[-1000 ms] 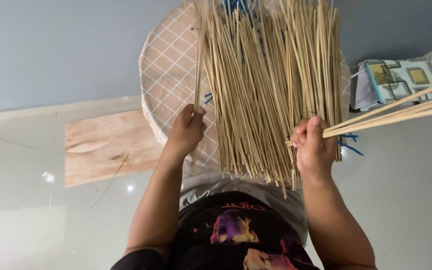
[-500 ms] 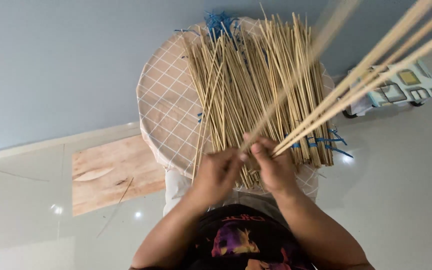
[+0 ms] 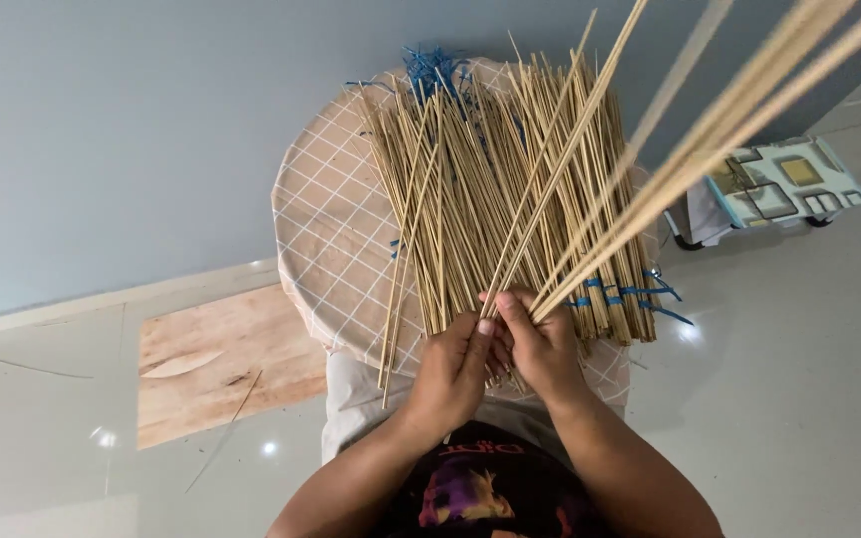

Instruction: Gathering thin bamboo sticks into small groups and securing them with blue plastic ties.

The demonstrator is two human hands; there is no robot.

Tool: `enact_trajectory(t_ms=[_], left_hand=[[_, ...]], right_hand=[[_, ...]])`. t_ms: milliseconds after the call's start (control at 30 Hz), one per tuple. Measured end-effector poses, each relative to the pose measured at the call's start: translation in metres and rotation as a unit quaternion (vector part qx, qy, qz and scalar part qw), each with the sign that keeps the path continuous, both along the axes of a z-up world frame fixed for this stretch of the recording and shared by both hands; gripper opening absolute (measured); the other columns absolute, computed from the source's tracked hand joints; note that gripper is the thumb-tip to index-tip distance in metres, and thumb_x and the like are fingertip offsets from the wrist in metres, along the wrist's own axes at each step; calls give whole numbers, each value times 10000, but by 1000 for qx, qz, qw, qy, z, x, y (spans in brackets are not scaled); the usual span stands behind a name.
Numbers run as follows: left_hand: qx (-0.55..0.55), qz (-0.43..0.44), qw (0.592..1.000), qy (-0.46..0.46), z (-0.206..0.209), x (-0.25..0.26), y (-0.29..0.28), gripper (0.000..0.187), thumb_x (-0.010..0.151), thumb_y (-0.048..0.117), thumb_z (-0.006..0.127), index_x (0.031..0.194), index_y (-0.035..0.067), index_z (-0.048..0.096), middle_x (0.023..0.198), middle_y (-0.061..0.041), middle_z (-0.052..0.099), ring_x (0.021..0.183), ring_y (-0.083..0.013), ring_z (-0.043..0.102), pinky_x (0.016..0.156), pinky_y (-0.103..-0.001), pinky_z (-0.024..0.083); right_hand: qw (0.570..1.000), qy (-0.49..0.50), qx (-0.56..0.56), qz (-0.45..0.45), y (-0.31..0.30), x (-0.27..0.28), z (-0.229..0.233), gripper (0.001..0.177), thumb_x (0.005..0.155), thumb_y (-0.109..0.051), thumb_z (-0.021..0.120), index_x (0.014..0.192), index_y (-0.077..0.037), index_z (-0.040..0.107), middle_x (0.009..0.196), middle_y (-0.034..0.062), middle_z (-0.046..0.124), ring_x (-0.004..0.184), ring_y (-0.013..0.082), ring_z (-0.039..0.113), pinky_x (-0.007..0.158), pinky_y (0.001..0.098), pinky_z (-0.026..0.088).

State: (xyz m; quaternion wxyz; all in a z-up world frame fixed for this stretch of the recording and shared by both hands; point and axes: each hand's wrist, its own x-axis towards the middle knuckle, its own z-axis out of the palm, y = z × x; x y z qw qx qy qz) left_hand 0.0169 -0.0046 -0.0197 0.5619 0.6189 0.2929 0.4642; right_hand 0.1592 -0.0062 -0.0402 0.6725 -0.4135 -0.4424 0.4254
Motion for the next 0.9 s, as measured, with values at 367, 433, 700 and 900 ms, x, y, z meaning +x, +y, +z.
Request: enact_trajectory(t_ms=[367, 433, 700, 900], left_hand=[[62, 98, 991, 59, -10, -1, 0, 331, 1079, 131, 443, 906, -37, 670, 604, -250, 676, 566, -391, 664, 546, -488, 516], [56, 117, 990, 48, -13, -10, 13, 350, 1080, 144, 433, 883, -13, 676, 562, -193, 643, 526, -334, 604, 535, -451, 494], [-9, 81, 996, -29, -23, -17, 16, 490, 1101, 205, 314, 949, -22, 721, 514, -45, 495, 500, -164, 463, 519, -296, 419], [189, 80, 973, 108, -17, -11, 5, 201, 984, 177, 588, 944, 58, 745, 592, -125, 667, 530, -371, 653, 485, -397, 508]], right_hand=[[959, -255, 44, -117, -1, 15, -27, 246, 1006, -198, 640, 874, -38, 773, 599, 144, 654, 538, 169, 528, 500, 344, 477], [972, -206, 42, -104, 3, 21, -30, 273, 1033, -201, 599, 891, -7, 728, 555, 135, 603, 480, 168, 504, 462, 319, 452], [997, 43, 59, -5, 7, 20, -16, 154, 1108, -243, 461, 1130, -92, 482, 701, 35, 584, 500, 80, 577, 456, 211, 481], [992, 64, -15, 104, -3, 14, -22, 406, 1010, -388, 622, 1225, -44, 598, 578, 33, 561, 388, 99, 445, 338, 226, 366]])
